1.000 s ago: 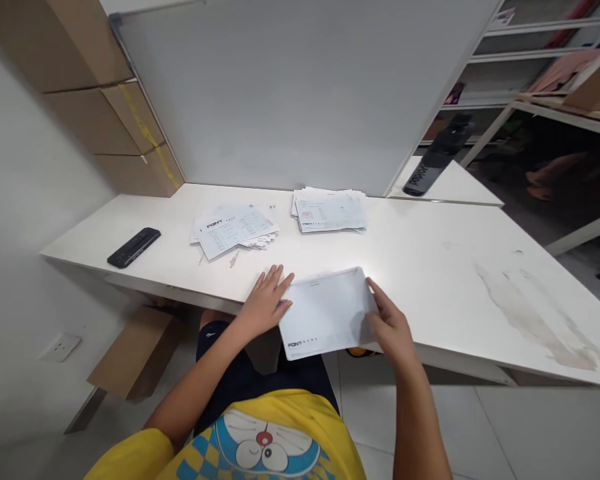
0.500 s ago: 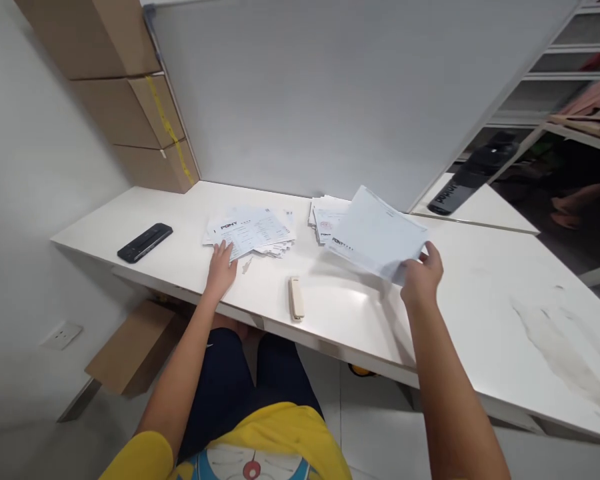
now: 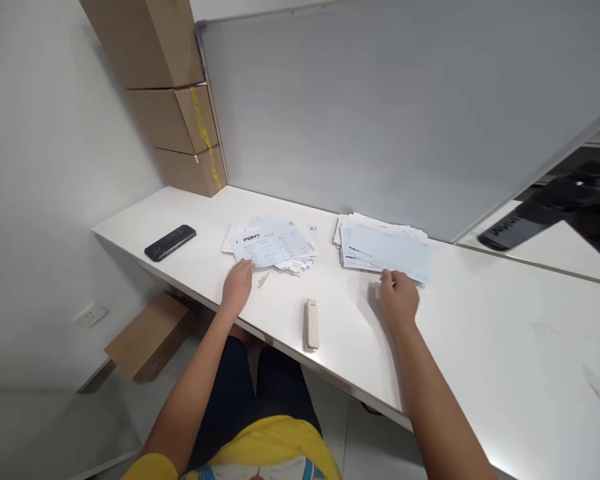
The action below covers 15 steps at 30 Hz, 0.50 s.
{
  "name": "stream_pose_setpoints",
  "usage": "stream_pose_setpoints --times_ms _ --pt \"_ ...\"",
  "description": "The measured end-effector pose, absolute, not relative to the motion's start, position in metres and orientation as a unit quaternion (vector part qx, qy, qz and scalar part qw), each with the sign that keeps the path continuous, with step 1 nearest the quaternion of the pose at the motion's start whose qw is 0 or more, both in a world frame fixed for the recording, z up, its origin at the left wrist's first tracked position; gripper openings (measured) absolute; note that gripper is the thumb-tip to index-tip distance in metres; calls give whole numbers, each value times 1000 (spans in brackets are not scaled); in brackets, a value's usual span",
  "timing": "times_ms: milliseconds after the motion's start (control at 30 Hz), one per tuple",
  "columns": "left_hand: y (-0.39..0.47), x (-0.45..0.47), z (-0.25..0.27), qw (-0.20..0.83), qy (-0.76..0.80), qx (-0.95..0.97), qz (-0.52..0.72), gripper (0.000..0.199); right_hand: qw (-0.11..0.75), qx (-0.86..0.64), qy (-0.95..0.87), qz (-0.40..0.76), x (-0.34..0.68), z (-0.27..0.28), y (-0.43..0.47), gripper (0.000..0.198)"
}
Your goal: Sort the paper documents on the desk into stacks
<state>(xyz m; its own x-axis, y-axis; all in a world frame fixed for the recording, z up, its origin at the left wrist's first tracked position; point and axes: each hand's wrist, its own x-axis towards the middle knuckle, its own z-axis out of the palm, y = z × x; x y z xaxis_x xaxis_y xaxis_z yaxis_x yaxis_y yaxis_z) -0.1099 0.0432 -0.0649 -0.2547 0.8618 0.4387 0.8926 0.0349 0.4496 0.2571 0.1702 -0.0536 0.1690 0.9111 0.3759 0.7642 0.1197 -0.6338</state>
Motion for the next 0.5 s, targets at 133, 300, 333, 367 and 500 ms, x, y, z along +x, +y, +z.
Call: stream_pose_setpoints --times_ms 133,300,333,367,500 --pt "35 -103 -55 56 -720 -611 -324 27 313 -678 -649 145 255 -74 177 41" --pt "28 -101 -51 52 -726 -621 -291 29 394 -680 -612 89 261 -94 194 36" --pt "28 -101 -51 45 -729 -624 -278 32 407 -677 -606 89 261 -95 194 34" --pt "28 -102 -50 37 -731 -626 -267 35 417 -680 -597 86 261 -94 193 32" --pt "29 -101 -46 9 -722 -647 -245 39 439 -670 -595 67 254 -81 179 29"
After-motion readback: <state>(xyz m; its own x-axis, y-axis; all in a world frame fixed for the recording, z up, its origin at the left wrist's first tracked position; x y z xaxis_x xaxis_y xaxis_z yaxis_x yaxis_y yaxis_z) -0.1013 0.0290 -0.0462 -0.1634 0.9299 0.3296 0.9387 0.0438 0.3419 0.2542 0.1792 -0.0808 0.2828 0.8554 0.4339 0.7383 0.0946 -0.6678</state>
